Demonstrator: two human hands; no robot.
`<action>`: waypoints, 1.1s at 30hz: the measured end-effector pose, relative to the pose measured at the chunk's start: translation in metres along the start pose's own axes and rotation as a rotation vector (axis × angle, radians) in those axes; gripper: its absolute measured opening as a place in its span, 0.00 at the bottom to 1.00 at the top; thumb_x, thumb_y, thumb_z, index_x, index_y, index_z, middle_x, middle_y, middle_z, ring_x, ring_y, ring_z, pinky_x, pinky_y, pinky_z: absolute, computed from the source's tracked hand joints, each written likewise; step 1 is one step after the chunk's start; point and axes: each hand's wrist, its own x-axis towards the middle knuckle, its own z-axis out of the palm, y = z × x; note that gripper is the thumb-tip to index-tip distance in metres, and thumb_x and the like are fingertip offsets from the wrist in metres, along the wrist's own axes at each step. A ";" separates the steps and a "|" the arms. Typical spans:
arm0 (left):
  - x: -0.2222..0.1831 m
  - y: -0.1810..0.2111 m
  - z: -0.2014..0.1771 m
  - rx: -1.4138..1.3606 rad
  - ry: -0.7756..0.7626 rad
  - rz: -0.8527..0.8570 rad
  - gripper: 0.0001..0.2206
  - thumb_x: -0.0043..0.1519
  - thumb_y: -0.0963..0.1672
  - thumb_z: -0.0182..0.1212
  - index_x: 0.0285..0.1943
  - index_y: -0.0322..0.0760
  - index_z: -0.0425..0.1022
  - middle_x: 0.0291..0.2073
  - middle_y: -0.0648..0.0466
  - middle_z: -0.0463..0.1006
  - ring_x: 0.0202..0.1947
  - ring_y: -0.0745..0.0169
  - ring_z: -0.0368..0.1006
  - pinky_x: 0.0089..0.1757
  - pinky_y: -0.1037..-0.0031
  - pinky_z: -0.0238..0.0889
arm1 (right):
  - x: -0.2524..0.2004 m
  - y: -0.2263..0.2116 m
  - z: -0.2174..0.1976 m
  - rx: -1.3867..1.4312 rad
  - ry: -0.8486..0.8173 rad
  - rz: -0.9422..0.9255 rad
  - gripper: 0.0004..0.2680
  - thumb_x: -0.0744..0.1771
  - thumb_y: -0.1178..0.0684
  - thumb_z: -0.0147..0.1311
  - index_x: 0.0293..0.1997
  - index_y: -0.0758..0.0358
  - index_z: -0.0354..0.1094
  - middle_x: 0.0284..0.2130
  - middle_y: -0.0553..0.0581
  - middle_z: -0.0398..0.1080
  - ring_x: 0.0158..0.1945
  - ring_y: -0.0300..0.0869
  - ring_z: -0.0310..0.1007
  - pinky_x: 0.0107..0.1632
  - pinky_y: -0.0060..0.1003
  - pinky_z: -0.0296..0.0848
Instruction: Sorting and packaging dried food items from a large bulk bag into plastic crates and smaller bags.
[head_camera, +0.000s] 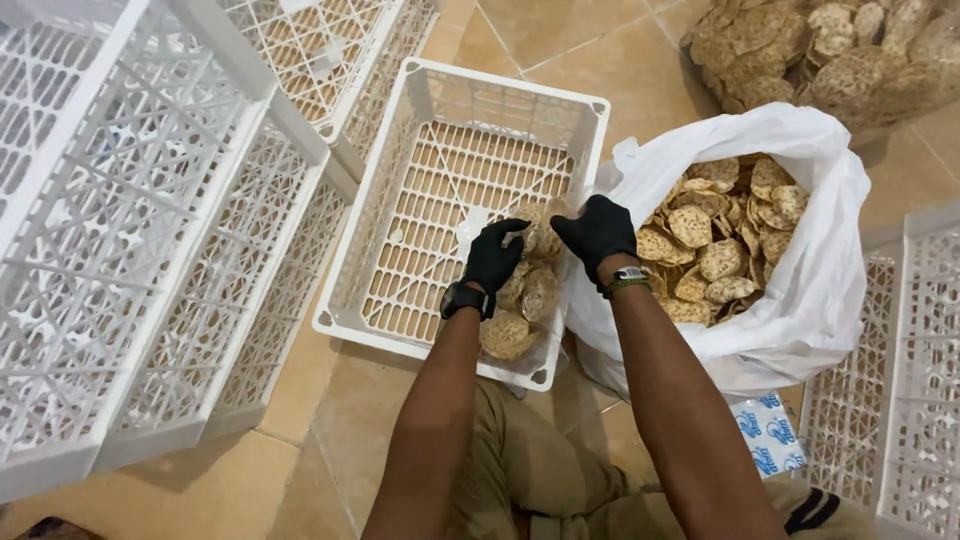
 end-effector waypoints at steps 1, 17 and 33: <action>-0.004 0.002 -0.004 0.002 0.000 -0.001 0.14 0.66 0.46 0.56 0.60 0.56 0.75 0.55 0.54 0.76 0.65 0.46 0.66 0.61 0.55 0.62 | 0.003 0.004 0.005 0.002 -0.002 0.000 0.25 0.60 0.34 0.59 0.53 0.66 0.72 0.46 0.70 0.75 0.54 0.63 0.75 0.50 0.58 0.76; -0.074 0.090 0.005 0.526 -0.240 0.020 0.24 0.59 0.58 0.58 0.48 0.37 0.81 0.40 0.40 0.82 0.48 0.40 0.78 0.47 0.60 0.72 | 0.013 0.024 0.021 0.109 0.158 -0.099 0.13 0.64 0.44 0.56 0.35 0.67 0.76 0.28 0.67 0.76 0.37 0.56 0.79 0.35 0.47 0.78; -0.073 0.075 0.005 0.403 -0.141 0.085 0.16 0.66 0.53 0.48 0.39 0.40 0.75 0.31 0.47 0.79 0.40 0.44 0.80 0.40 0.62 0.75 | -0.193 -0.003 0.000 0.038 -0.356 0.218 0.37 0.62 0.16 0.41 0.60 0.64 0.71 0.44 0.60 0.81 0.60 0.55 0.74 0.60 0.48 0.72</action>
